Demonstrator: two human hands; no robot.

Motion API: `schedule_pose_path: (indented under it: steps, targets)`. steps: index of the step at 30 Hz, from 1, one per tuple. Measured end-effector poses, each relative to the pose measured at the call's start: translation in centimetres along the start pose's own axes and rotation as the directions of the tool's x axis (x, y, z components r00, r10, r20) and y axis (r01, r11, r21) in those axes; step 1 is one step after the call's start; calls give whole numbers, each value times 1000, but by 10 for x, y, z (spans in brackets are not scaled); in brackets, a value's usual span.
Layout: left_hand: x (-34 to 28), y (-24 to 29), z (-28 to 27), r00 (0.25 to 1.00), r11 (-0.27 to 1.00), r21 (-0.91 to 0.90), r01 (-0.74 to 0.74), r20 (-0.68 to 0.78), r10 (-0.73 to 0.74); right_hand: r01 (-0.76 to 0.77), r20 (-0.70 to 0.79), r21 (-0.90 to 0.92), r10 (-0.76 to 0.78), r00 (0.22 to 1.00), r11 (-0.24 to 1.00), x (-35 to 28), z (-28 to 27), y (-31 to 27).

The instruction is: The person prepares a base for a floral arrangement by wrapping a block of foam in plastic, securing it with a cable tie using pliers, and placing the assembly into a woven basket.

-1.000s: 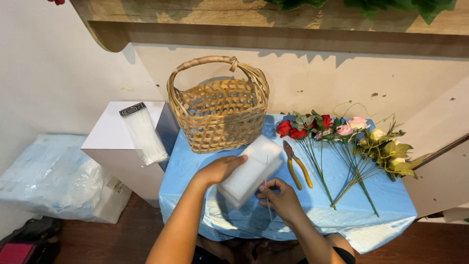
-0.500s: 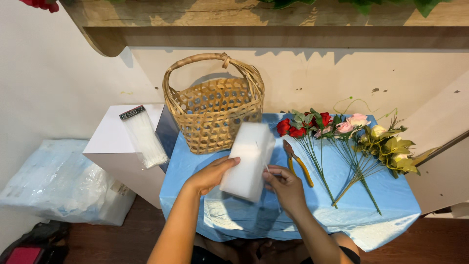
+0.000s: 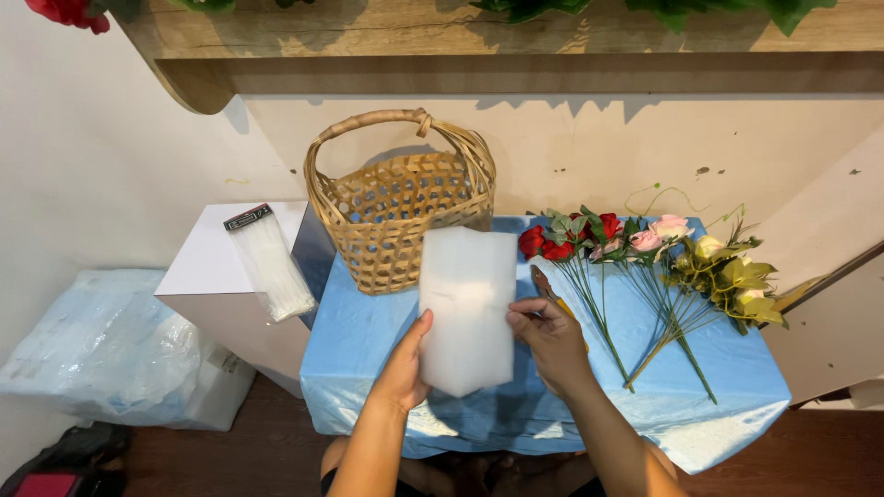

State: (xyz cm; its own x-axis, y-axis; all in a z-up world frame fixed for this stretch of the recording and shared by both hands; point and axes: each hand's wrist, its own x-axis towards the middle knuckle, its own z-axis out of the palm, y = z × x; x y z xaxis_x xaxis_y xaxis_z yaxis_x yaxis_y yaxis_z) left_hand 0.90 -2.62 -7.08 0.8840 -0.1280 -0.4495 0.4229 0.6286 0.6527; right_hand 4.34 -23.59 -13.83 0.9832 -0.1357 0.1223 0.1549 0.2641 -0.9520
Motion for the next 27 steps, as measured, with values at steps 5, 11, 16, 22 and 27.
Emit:
schedule_pose_path:
  steps: [5, 11, 16, 22, 27]
  targets:
    - [25, -19, -27, 999, 998, -66, -22, 42, 25, -197, 91, 53, 192, 977, 979, 5, -4, -19]
    - [28, -32, -37, 992, 986, -166, -1, 121, 22, -357, 231, 47, 337, 913, 933, 11, -10, -27]
    - [27, -36, -34, 984, 977, -215, 9, 175, 30, -461, 308, -2, 440, 844, 887, 12, 0, -45]
    - [45, -42, -51, 985, 965, -263, 12, 171, 34, -487, 388, -29, 459, 799, 873, 15, 4, -58]
    - [53, -46, -58, 982, 958, -287, 32, 188, 23, -485, 406, -91, 477, 779, 870, 17, 5, -71]
